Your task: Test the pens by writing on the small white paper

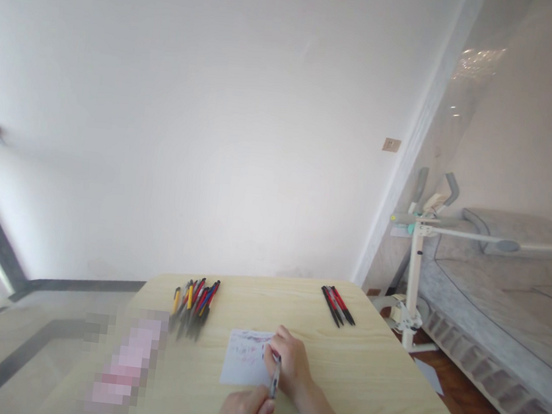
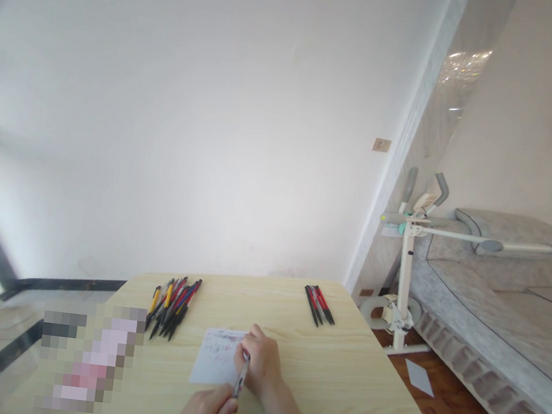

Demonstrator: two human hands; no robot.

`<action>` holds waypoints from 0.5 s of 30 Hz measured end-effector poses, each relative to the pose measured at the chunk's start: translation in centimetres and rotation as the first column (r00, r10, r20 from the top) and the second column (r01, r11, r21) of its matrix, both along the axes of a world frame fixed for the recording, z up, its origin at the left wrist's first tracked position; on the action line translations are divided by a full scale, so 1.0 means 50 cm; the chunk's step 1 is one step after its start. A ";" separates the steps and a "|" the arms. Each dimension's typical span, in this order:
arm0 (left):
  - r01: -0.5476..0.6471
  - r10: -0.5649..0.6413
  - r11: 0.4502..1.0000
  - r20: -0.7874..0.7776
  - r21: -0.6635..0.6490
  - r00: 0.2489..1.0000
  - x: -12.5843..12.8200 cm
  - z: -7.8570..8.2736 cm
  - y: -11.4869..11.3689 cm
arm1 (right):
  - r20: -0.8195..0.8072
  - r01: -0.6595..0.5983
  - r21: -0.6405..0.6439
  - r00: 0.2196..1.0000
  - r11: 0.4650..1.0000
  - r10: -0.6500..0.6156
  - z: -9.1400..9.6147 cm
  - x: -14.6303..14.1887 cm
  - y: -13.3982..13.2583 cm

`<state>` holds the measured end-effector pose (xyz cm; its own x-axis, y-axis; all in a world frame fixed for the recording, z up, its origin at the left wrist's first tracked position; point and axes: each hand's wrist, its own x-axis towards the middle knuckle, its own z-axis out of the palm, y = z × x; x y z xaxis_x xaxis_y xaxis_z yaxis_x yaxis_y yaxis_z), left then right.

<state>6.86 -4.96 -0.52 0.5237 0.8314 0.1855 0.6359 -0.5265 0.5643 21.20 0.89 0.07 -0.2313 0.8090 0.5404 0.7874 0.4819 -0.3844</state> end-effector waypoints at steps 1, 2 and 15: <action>-0.003 0.003 1.000 0.003 -0.003 1.000 0.000 0.001 -0.001 | 0.006 0.000 0.000 1.000 1.000 0.000 0.000 0.000 0.000; -0.005 0.005 1.000 0.006 -0.008 1.000 0.000 0.002 -0.001 | 0.008 0.000 0.001 1.000 1.000 0.000 0.001 0.000 -0.001; 0.004 -0.003 0.998 0.010 -0.061 1.000 -0.001 0.011 -0.001 | 0.031 0.007 0.012 0.999 1.000 -0.007 -0.003 -0.001 0.001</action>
<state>6.83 -5.03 0.03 0.5250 0.8395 0.1398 0.6286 -0.4932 0.6013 21.14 0.94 -0.09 -0.2426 0.8041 0.5427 0.8021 0.4809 -0.3540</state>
